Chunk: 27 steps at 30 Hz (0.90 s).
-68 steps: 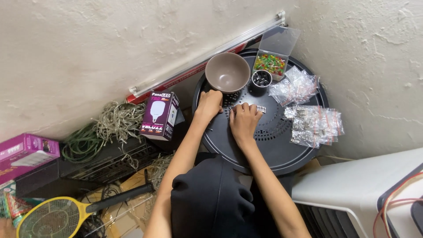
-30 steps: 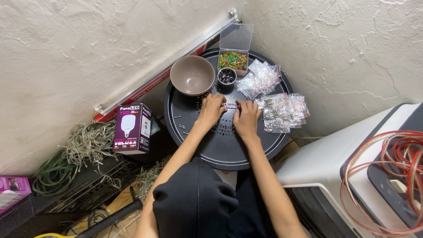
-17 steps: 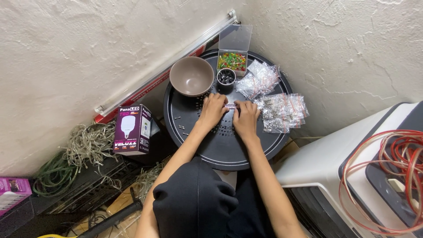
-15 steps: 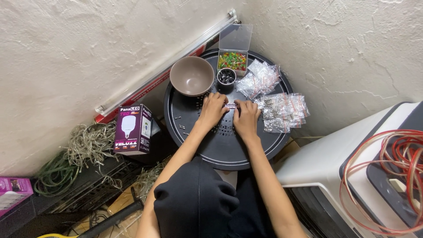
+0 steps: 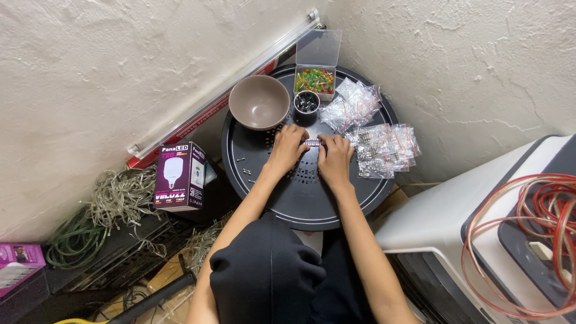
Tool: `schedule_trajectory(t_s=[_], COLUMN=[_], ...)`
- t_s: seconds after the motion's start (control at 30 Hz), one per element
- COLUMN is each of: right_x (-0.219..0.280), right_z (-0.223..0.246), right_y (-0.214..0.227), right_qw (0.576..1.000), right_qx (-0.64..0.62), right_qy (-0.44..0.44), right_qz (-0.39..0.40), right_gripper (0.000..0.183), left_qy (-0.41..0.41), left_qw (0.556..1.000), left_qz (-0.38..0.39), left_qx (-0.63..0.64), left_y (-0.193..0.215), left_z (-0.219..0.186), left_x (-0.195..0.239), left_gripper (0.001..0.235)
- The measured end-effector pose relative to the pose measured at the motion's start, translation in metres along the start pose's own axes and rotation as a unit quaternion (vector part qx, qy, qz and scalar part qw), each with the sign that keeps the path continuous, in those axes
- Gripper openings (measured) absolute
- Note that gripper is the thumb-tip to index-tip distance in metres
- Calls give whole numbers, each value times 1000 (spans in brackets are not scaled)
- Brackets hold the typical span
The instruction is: The person sits on the floor and assembles small electronic components on a round black table. They pick up small metallic pieces and attach them to a circuit board, occasionally placing items into a brown bowl or handling plastic bags containing parts.
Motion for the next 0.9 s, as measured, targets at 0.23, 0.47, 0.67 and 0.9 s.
schedule_trajectory(t_s=[0.23, 0.47, 0.67, 0.9], right_x=[0, -1, -4, -8], right_z=[1, 6, 8, 2], right_y=[0, 6, 9, 6], right_qw=[1000, 1000, 1000, 999], right_qx=[-4, -11, -19, -16], right_qy=[-4, -8, -23, -33], right_qz=[5, 5, 3, -20], right_gripper=[29, 27, 25, 23], left_qy=[6, -1, 3, 13], left_qw=[1000, 1000, 1000, 1000], left_qz=[3, 9, 12, 15], left_qx=[-7, -2, -8, -17], left_y=[1, 3, 3, 4], left_z=[0, -1, 1, 4], left_x=[0, 1, 3, 4], left_gripper=[24, 26, 27, 28])
Point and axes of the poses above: each hand's wrist, its own x-axis away from the middle knuckle, its own y-axis out of the back of the hand, z = x × y, the point moved 9 cm from there along -x, towards the middle knuckle, and after that the axes turned 5 degrees about y, right-handed, at the moved point
